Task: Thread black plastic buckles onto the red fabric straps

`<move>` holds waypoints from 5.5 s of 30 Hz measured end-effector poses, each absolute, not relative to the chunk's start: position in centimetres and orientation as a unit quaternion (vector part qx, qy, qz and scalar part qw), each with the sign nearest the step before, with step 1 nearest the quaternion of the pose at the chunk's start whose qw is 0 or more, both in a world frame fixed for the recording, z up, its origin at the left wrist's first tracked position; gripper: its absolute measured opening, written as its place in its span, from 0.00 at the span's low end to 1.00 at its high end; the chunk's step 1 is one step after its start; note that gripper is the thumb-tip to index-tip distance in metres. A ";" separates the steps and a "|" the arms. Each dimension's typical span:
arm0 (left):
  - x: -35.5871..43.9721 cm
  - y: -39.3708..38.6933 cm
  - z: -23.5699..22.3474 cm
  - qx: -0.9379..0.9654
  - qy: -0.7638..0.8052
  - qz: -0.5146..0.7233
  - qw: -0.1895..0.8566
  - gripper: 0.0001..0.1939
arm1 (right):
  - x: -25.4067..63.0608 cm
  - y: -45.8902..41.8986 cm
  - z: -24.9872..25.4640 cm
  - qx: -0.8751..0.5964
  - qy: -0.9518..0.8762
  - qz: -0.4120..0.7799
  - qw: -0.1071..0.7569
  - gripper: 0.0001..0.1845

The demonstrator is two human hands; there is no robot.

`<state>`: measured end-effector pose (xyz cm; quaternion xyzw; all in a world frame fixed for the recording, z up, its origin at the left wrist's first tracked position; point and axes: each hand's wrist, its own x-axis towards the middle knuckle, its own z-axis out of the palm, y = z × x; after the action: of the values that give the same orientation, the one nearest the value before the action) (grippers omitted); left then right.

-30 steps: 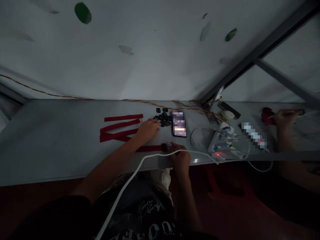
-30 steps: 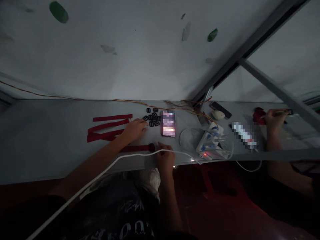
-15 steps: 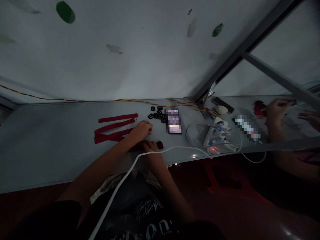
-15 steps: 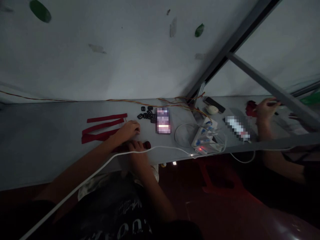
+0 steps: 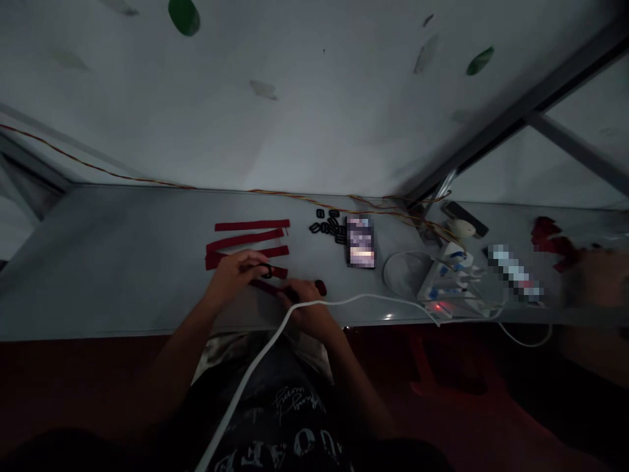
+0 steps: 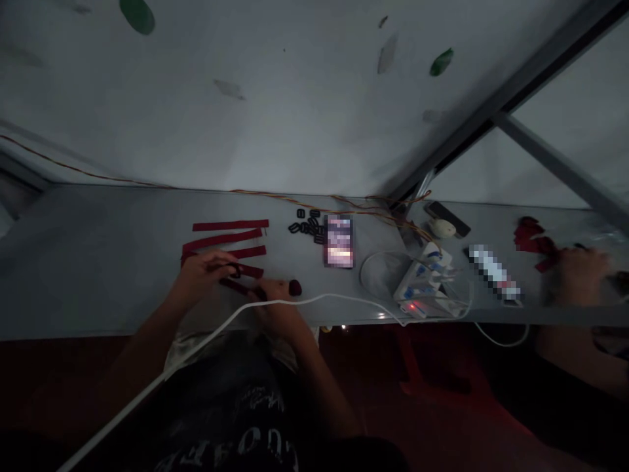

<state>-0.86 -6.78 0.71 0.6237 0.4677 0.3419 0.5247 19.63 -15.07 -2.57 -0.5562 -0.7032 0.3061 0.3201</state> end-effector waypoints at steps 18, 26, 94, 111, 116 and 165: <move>-6.4 -10.7 -0.2 0.455 0.450 0.351 0.683 0.17 | 16.5 -13.3 -0.5 -0.504 -0.574 0.509 0.396 0.11; -5.9 -10.5 0.5 0.487 0.431 0.338 0.680 0.15 | 16.2 -13.2 -0.7 -0.514 -0.555 0.521 0.395 0.10; -2.9 -9.7 -3.1 0.496 0.490 0.320 0.642 0.17 | 16.6 -12.1 -0.6 -0.549 -0.694 0.360 0.295 0.04; -2.2 -4.1 -3.4 0.341 0.412 0.379 0.755 0.26 | 15.8 -8.2 -5.0 -0.578 -0.656 0.324 0.362 0.46; -4.2 -4.0 -3.4 0.418 0.474 0.370 0.680 0.23 | 18.0 -7.5 -4.8 -0.580 -0.672 0.302 0.347 0.37; -9.6 -8.2 -3.4 0.798 0.502 0.306 0.136 0.15 | 18.7 -10.2 -3.7 -0.622 -0.705 0.132 0.313 0.16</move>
<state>-9.64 -8.23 -3.37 0.7976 0.5019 0.3058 0.1356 18.70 -10.22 -3.72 -0.6222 -0.7053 0.1320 0.3131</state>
